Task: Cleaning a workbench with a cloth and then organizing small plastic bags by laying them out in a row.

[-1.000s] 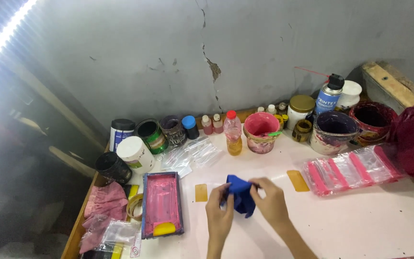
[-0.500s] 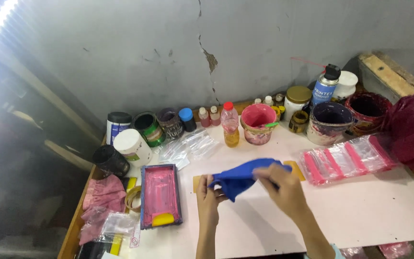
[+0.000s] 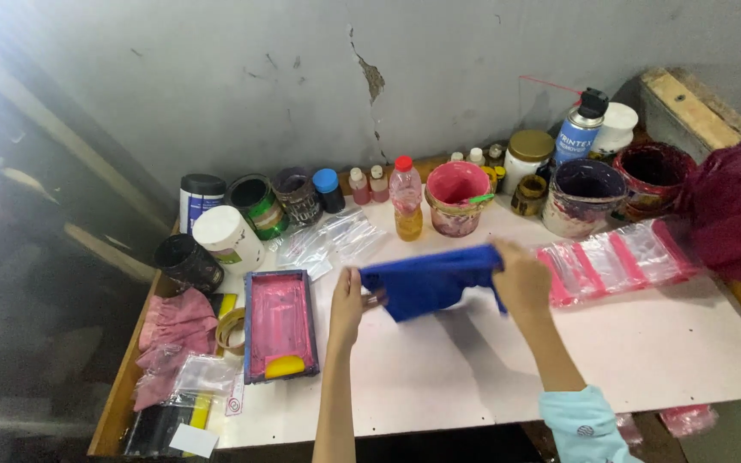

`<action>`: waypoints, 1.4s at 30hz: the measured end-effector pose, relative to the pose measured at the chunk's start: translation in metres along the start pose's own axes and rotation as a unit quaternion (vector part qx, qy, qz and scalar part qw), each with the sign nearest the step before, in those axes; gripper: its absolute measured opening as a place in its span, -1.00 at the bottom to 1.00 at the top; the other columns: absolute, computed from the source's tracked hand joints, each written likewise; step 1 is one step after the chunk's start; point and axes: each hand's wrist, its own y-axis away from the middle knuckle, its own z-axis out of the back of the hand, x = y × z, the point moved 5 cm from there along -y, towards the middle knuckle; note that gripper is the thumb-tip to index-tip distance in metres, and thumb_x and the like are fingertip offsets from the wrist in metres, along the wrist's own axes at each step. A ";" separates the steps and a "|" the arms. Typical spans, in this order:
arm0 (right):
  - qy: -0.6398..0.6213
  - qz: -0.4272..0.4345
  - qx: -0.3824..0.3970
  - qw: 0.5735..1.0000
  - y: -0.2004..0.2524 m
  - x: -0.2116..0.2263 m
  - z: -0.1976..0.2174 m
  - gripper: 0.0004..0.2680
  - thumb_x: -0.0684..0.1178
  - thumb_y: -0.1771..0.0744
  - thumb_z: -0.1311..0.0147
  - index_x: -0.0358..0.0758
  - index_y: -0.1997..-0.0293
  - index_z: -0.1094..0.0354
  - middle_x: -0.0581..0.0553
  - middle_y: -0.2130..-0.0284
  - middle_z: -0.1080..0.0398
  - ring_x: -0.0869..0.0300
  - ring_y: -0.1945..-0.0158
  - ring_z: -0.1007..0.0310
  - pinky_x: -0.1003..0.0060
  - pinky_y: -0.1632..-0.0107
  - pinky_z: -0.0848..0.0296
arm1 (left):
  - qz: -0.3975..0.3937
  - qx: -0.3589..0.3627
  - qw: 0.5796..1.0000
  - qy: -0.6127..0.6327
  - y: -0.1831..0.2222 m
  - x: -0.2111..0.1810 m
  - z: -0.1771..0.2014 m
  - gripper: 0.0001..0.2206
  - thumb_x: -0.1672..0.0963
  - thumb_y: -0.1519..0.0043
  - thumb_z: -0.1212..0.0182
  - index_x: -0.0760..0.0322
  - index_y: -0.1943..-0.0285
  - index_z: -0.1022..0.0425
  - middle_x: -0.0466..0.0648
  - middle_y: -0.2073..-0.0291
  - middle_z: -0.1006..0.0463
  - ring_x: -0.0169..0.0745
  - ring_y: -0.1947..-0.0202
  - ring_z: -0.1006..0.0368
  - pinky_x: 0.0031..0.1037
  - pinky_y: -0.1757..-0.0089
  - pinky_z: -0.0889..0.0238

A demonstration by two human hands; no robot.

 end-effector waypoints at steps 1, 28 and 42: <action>-0.039 0.022 -0.091 0.995 -0.006 0.006 0.029 -0.63 -0.07 -0.24 -0.11 0.29 -0.17 -0.45 0.06 0.11 -0.56 0.01 0.06 -0.60 0.07 -0.01 -0.55 | -0.037 0.024 0.994 0.097 -0.016 0.002 0.000 -0.67 0.01 -0.48 0.18 0.34 -0.13 -0.37 0.21 0.07 -0.48 0.16 -0.01 -0.52 0.01 -0.05 -0.44; 0.055 0.044 -0.003 0.998 0.052 0.023 -0.131 -0.32 0.53 -0.35 0.36 -0.19 -0.53 0.13 -0.35 -0.48 0.08 -0.17 -0.55 0.15 -0.08 -0.51 0.16 | -0.326 -0.039 0.811 -0.484 -0.010 0.102 -0.100 -0.35 -0.10 -0.37 0.13 0.38 -0.54 -0.10 0.22 -0.50 -0.11 0.17 -0.50 0.03 -0.04 -0.37 0.27; -0.218 0.429 0.091 0.872 0.104 0.149 -0.117 -0.61 -0.03 -0.37 0.09 -0.55 -0.28 -0.22 -0.55 -0.26 -0.23 -0.28 -0.37 -0.15 -0.09 -0.43 0.00 | -0.286 -0.179 0.714 -0.614 0.068 0.163 -0.039 -0.39 0.06 -0.28 0.23 0.39 -0.57 0.00 0.07 -0.55 -0.07 -0.04 -0.53 0.01 -0.26 -0.40 0.18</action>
